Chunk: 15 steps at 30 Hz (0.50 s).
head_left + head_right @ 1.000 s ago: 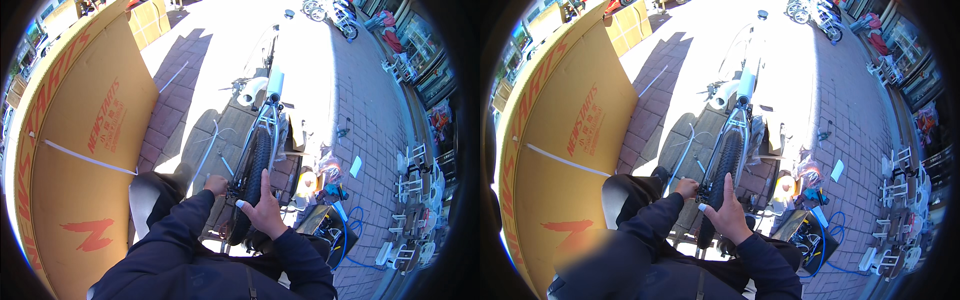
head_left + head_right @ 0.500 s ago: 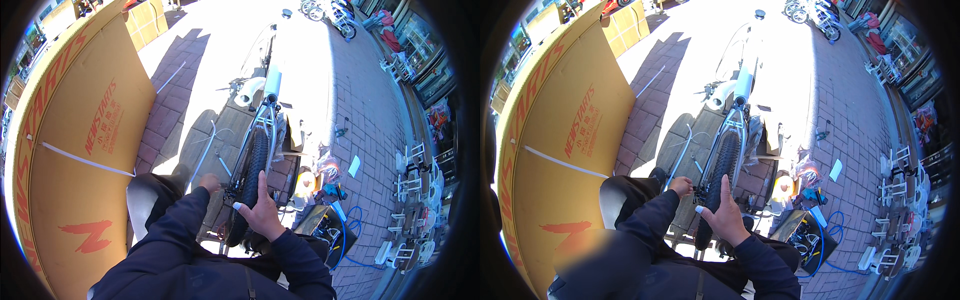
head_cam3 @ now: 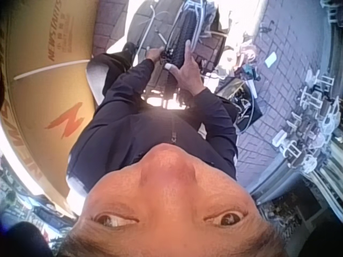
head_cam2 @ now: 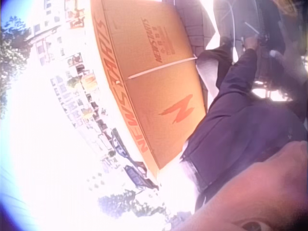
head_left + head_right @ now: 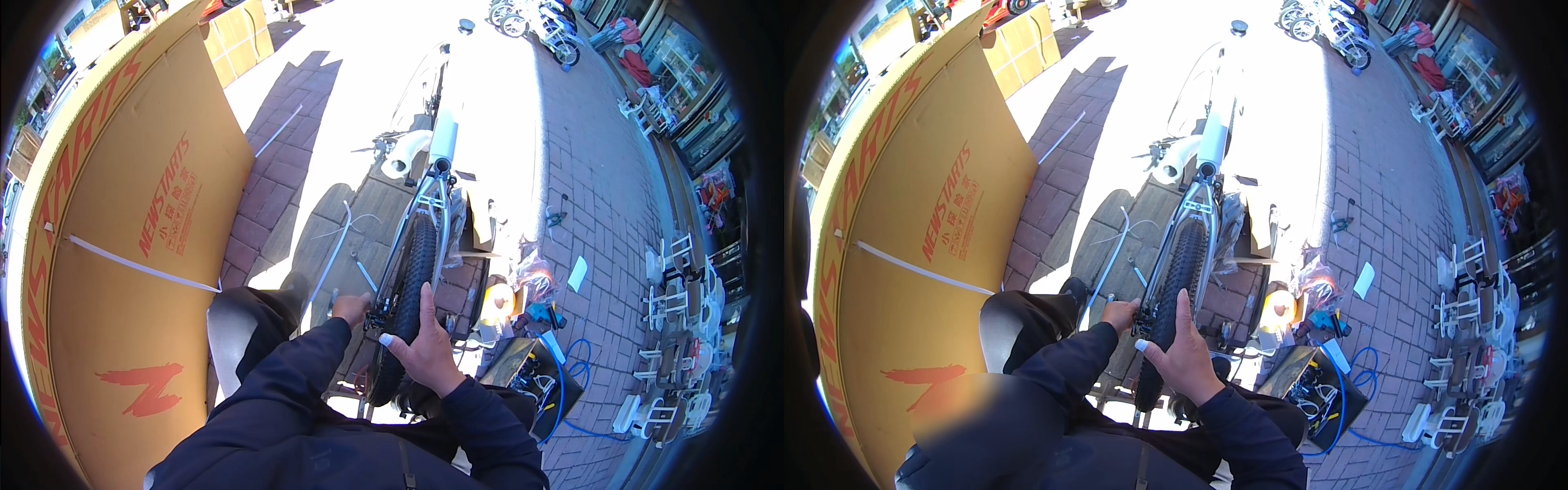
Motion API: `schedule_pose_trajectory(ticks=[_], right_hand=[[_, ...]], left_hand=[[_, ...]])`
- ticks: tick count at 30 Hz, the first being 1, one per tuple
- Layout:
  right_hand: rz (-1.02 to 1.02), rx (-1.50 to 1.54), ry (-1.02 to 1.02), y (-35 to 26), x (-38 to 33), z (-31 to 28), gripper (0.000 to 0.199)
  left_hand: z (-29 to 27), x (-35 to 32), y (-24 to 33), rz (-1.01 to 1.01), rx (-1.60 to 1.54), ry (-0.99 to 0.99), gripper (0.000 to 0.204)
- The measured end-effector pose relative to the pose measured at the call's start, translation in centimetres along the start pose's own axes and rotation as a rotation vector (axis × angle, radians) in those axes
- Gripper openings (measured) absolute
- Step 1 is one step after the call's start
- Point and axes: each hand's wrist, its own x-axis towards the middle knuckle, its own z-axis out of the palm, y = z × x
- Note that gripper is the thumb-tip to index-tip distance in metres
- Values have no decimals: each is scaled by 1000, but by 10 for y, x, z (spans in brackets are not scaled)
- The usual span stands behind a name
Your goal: The person assembles a bicycle outdoors, attaching the rear wheel, installing the chain, and fitting the seat post. They use a wrench to tighten bolts and adjust components, then place the assembled seat onto the frame.
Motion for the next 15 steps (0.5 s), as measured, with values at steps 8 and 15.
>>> schedule_pose_trajectory(ticks=[8,15], right_hand=[[-12,-32,5,0,0,0,116],[-16,-49,8,3,0,1,117]], left_hand=[[-12,1,5,-62,-426,-132,21],[-18,-16,26,-157,-352,-93,32]])
